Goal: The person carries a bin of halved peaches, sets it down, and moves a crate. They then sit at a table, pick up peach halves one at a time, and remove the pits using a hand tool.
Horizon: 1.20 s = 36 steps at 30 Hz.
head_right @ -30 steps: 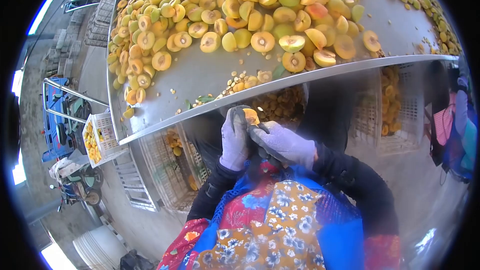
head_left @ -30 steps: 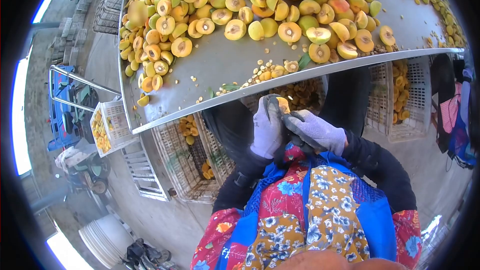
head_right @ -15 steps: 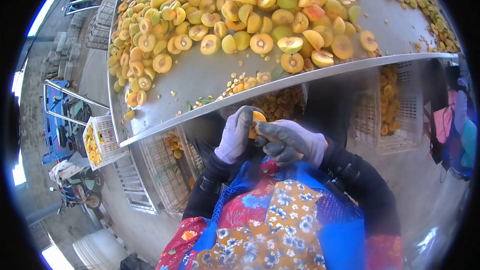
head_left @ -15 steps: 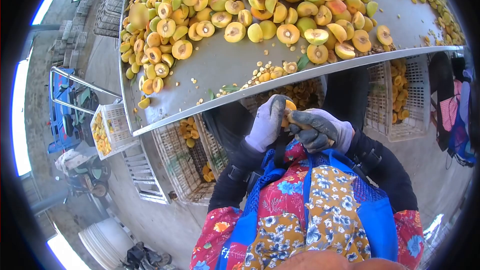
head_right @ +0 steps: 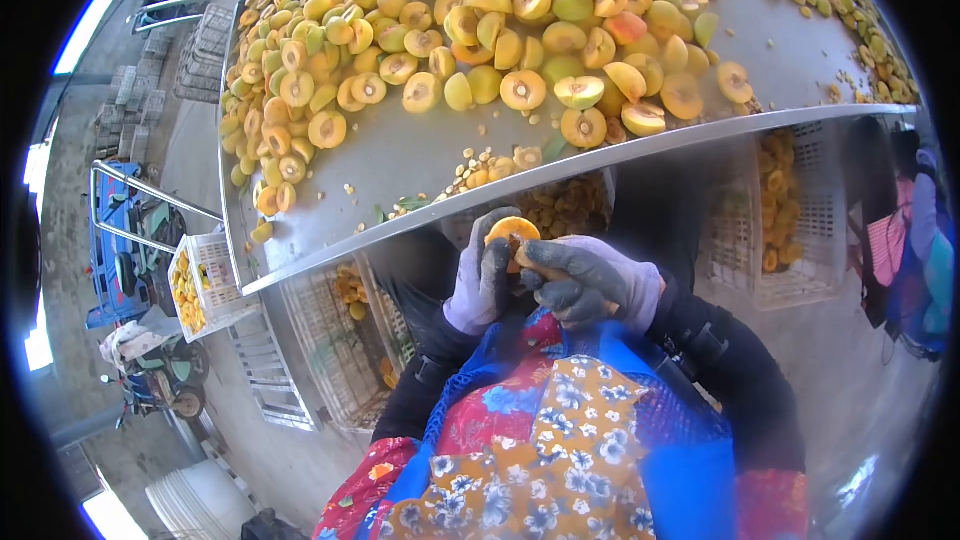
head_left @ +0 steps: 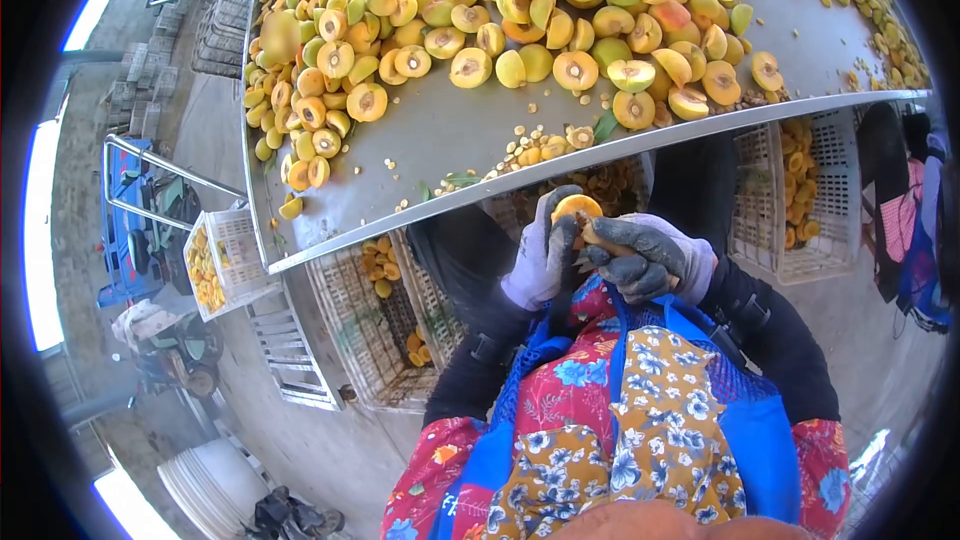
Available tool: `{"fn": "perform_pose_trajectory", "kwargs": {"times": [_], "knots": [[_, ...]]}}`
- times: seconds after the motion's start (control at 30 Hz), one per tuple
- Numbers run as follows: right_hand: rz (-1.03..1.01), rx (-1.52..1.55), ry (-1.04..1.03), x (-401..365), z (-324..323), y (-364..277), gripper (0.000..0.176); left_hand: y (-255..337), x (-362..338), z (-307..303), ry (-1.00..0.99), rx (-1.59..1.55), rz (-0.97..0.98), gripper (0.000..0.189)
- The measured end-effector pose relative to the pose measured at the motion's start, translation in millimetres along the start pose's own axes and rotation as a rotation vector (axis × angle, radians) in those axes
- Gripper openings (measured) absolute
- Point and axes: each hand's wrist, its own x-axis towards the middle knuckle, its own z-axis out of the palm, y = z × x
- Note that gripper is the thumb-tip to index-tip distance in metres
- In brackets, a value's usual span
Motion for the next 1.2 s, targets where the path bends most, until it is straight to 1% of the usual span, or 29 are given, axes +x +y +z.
{"fn": "perform_pose_trajectory", "kwargs": {"times": [0.07, 0.1, 0.17, 0.2, 0.27, 0.3, 0.4, 0.47, 0.5, 0.57, 0.67, 0.7, 0.77, 0.87, 1.07, 1.1, 1.17, 1.2], "knots": [[-0.008, -0.068, 0.045, -0.3, 1.8, 0.4, 0.039, 14.6, 4.2, -10.1, -0.095, 0.129, 0.032, 0.041], [-0.002, -0.098, 0.024, -0.5, 1.4, 0.0, 0.039, 24.1, 7.4, -14.7, -0.144, 0.197, 0.049, 0.040], [0.002, -0.160, -0.019, -1.0, -1.0, -2.5, 0.037, 39.4, 14.6, -20.4, -0.211, 0.242, -0.015, 0.043], [-0.003, -0.159, -0.001, -1.1, -0.1, -2.0, 0.038, 42.6, 16.8, -21.5, -0.247, 0.262, -0.050, 0.045], [-0.006, -0.162, 0.039, -2.8, 2.7, -1.2, 0.039, 41.7, 17.8, -20.5, -0.263, 0.242, -0.050, 0.045], [-0.004, -0.109, 0.010, -3.8, 1.6, -0.2, 0.039, 40.9, 19.0, -19.8, -0.272, 0.232, -0.047, 0.046], [0.021, 0.047, -0.103, -5.2, -8.6, 4.5, 0.039, 29.6, 19.8, -15.7, -0.241, 0.222, 0.087, 0.041], [0.058, 0.152, -0.213, -3.8, -17.0, 6.8, 0.040, 30.0, 19.4, -9.4, -0.170, 0.186, 0.158, 0.043], [0.026, 0.119, -0.195, -4.1, -15.4, 8.2, 0.040, 30.2, 18.6, -6.7, -0.132, 0.169, 0.192, 0.044], [-0.040, 0.048, -0.159, -5.2, -9.0, 9.4, 0.040, 25.5, 19.4, -4.8, -0.106, 0.143, 0.194, 0.044], [-0.083, -0.029, -0.103, -8.8, -3.6, 11.0, 0.039, 20.4, 18.9, -0.7, -0.076, 0.132, 0.224, 0.044], [-0.033, 0.066, -0.190, -8.2, -8.5, 10.9, 0.039, 20.0, 19.1, 0.3, -0.067, 0.132, 0.239, 0.044], [0.070, 0.259, -0.366, -5.8, -22.7, 12.2, 0.040, 25.2, 21.2, 0.4, -0.116, 0.147, 0.249, 0.043], [-0.025, 0.046, -0.133, -15.6, -5.9, 8.4, 0.040, 26.4, 22.3, -3.0, -0.178, 0.213, 0.228, 0.039], [0.011, -0.098, 0.068, -25.0, 9.6, -3.2, 0.039, 50.2, 30.1, -18.6, -0.363, 0.324, 0.112, 0.035], [0.017, -0.092, 0.053, -24.4, 9.4, -4.8, 0.040, 52.3, 33.3, -19.9, -0.387, 0.353, 0.100, 0.035], [0.027, -0.077, 0.024, -23.2, 7.5, -6.1, 0.040, 51.9, 38.6, -20.6, -0.390, 0.343, 0.167, 0.033], [-0.001, -0.085, 0.040, -23.1, 9.8, -5.8, 0.041, 50.5, 40.5, -20.2, -0.391, 0.337, 0.202, 0.032]]}}
